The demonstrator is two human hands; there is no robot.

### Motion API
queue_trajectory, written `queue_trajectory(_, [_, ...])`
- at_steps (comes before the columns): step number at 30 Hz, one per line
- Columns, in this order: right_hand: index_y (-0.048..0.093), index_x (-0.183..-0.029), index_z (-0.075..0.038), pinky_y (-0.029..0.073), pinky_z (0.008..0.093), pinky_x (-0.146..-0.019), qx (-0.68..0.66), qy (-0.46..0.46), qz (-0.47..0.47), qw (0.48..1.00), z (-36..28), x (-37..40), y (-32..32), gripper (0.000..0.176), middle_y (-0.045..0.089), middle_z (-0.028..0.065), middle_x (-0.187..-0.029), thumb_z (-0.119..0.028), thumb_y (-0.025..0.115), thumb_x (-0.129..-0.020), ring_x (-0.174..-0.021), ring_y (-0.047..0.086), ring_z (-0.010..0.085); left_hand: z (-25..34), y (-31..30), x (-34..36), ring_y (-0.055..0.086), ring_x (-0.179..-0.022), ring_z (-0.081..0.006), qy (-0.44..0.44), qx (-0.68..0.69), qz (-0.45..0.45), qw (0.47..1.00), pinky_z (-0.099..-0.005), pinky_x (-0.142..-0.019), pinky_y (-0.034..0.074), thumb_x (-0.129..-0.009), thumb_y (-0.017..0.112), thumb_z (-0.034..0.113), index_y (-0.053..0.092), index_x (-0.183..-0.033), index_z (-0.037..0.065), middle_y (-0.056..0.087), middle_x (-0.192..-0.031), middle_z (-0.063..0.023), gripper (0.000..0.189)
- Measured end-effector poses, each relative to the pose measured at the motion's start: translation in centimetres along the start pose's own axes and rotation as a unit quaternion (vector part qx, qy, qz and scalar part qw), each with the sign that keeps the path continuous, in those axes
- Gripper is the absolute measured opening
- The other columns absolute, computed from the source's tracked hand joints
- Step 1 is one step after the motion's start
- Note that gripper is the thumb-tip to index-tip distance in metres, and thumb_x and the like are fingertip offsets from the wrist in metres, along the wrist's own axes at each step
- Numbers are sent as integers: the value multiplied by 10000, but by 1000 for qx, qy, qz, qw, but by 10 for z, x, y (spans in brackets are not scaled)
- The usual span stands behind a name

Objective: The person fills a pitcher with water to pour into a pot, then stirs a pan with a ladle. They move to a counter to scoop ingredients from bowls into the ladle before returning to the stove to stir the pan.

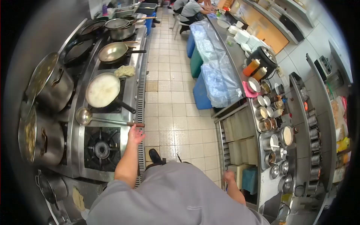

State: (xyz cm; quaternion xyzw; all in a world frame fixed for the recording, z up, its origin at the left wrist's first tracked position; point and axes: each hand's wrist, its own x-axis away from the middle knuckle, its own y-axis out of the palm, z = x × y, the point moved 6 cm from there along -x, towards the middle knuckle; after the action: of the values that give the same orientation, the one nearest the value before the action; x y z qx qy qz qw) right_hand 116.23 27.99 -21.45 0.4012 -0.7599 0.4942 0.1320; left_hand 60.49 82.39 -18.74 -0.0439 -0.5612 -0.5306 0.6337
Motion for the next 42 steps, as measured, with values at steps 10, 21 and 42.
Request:
queue_trajectory(10, [608,-1262,-89,513,419,-931,297,-162,-121,933,-275,-27,92,448,676,207,-1134,-306,630,-872,-1089,637,338,26,51,38,413,-425,-140,107,157,127,973,-292,-460,415,-955,596,414,451,-635,144,458,-507,6,443])
queue_trajectory(21, [572,-1278,-23,546,353,-822,76,-564,-476,671,-767,56,158,394,668,159,-1130,-228,621,-946,-1003,663,247,17,157,146,470,-589,-155,256,195,75,944,-320,-547,417,-979,591,331,470,-758,143,436,-621,3,314])
queue_trajectory(42, [555,-1196,94,500,489,-872,269,-719,-312,559,-951,-42,328,424,637,341,-1017,-179,625,-879,-1023,599,505,-181,36,128,607,-750,-111,402,-85,526,745,-264,-649,503,-940,572,89,629,-1016,33,634,-849,-34,111])
